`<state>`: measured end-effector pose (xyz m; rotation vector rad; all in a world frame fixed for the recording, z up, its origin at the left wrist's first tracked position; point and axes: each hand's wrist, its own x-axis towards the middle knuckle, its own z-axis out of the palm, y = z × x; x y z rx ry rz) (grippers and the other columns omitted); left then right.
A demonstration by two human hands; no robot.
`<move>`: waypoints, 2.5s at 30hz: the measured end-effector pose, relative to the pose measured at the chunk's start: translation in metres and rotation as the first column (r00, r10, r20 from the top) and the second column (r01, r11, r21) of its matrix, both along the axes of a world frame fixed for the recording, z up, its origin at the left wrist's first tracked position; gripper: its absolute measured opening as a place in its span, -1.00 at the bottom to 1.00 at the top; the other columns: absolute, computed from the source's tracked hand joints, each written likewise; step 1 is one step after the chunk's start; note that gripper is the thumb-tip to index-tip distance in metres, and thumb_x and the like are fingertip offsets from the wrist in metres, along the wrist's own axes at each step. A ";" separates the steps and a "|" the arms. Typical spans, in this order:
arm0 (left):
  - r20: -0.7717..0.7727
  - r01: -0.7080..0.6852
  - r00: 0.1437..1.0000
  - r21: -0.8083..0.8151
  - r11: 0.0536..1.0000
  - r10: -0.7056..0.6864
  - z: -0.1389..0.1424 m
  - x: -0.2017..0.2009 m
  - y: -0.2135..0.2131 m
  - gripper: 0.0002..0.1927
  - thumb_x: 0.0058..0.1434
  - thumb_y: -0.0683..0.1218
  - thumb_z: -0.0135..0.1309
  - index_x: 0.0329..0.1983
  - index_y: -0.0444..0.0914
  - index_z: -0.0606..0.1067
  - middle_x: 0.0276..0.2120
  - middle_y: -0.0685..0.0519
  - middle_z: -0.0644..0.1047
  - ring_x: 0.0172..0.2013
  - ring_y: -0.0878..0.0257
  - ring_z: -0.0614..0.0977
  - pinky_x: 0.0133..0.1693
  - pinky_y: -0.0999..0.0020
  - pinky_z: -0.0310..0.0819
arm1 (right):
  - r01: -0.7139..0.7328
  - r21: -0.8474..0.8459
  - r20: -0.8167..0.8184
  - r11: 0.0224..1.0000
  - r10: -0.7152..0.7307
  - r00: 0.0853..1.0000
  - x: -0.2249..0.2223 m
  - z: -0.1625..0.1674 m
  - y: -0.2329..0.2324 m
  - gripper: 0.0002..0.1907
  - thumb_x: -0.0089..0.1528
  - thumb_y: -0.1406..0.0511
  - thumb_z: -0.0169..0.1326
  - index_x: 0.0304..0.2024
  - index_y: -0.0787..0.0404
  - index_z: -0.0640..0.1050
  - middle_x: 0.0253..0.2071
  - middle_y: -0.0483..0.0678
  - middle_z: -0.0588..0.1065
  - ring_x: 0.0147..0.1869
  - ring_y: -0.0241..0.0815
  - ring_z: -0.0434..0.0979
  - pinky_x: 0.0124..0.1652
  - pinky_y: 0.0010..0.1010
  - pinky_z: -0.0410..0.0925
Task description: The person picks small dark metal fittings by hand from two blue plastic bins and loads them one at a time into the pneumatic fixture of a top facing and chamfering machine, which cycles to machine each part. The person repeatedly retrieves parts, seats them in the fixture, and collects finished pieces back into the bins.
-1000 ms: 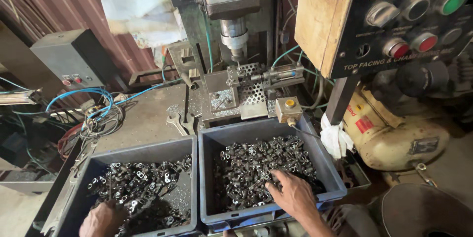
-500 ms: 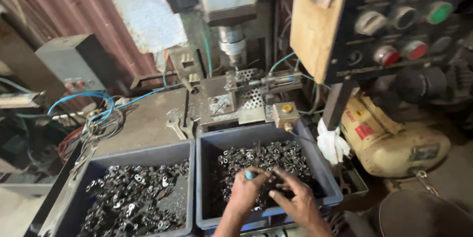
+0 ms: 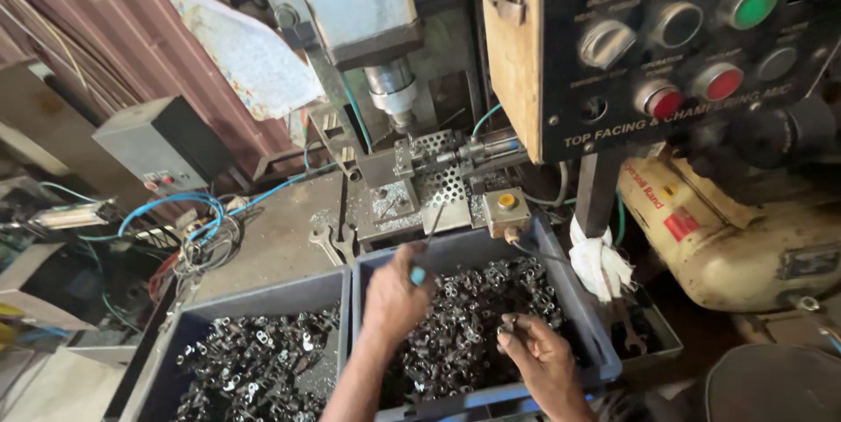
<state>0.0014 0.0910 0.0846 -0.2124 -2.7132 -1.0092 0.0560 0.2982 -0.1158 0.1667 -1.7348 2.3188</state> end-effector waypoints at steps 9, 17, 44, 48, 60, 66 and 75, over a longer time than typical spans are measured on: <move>-0.315 -0.193 0.949 -0.581 0.790 0.000 0.090 -0.076 -0.002 -0.81 0.05 -0.13 0.06 -0.32 -0.12 0.66 -0.50 -0.19 0.62 -0.40 -0.13 0.69 -0.26 -0.01 0.56 | -0.054 0.216 0.019 0.975 0.051 0.999 0.002 0.010 0.004 -0.65 0.18 0.38 0.28 0.04 0.29 0.61 -0.29 -0.14 0.62 -0.25 -0.45 0.55 -0.24 -0.55 0.46; -0.279 -0.165 0.960 -0.603 0.781 -0.013 0.073 -0.125 0.005 -0.84 0.06 -0.09 0.08 -0.41 -0.16 0.67 -0.41 -0.20 0.63 -0.32 -0.12 0.70 -0.17 0.02 0.55 | -0.044 0.303 0.082 0.952 0.020 0.996 0.004 0.014 0.004 -0.61 0.19 0.40 0.22 0.09 0.24 0.59 -0.25 -0.16 0.66 -0.27 -0.46 0.54 -0.27 -0.55 0.44; -0.036 -0.087 0.995 0.148 0.985 0.094 -0.091 -0.003 -0.080 -0.76 0.10 -0.14 0.13 -0.15 -0.20 0.61 -0.30 -0.21 0.64 -0.21 -0.17 0.66 -0.15 0.03 0.55 | -0.009 -0.128 0.199 0.992 0.035 0.979 -0.124 0.096 -0.043 -0.86 0.25 0.39 0.09 -0.14 0.29 0.56 -0.25 -0.02 0.61 -0.30 -0.24 0.62 -0.30 -0.42 0.47; -0.007 -0.104 0.994 0.178 0.979 0.107 -0.086 -0.004 -0.081 -0.75 0.10 -0.14 0.13 -0.13 -0.20 0.61 -0.28 -0.21 0.64 -0.18 -0.17 0.66 -0.13 0.03 0.54 | 0.051 -0.199 0.127 0.979 -0.025 0.992 -0.197 0.118 -0.064 -0.90 0.29 0.40 0.11 -0.13 0.24 0.53 -0.28 -0.06 0.58 -0.33 -0.24 0.56 -0.37 -0.44 0.43; 0.070 -0.105 0.994 0.295 0.950 0.088 -0.075 0.001 -0.084 -0.72 0.13 -0.12 0.12 -0.08 -0.21 0.61 -0.23 -0.20 0.65 -0.14 -0.16 0.66 -0.10 0.07 0.54 | 0.172 -0.276 0.104 0.946 -0.148 0.983 -0.306 0.110 -0.070 -0.85 0.26 0.40 0.20 -0.14 0.22 0.52 -0.27 -0.08 0.55 -0.34 -0.18 0.53 -0.37 -0.39 0.41; 0.062 -0.104 0.994 0.280 0.954 0.090 -0.076 0.000 -0.084 -0.74 0.13 -0.12 0.11 -0.11 -0.21 0.61 -0.24 -0.20 0.65 -0.15 -0.17 0.66 -0.11 0.05 0.54 | -0.114 -0.283 0.060 0.952 0.136 0.989 -0.286 0.127 -0.074 -0.76 0.28 0.37 0.16 -0.01 0.23 0.47 -0.17 -0.03 0.56 -0.22 -0.13 0.59 -0.27 -0.32 0.46; 0.037 -0.115 0.993 0.253 0.961 0.109 -0.084 -0.003 -0.086 -0.71 0.08 -0.13 0.12 -0.10 -0.19 0.61 -0.23 -0.20 0.64 -0.14 -0.18 0.65 -0.07 0.03 0.53 | 0.181 0.696 -0.094 0.695 -0.162 0.982 -0.152 0.163 -0.026 -0.44 0.20 0.25 0.20 0.26 0.18 0.48 0.13 0.07 0.56 0.12 -0.13 0.63 0.06 -0.32 0.47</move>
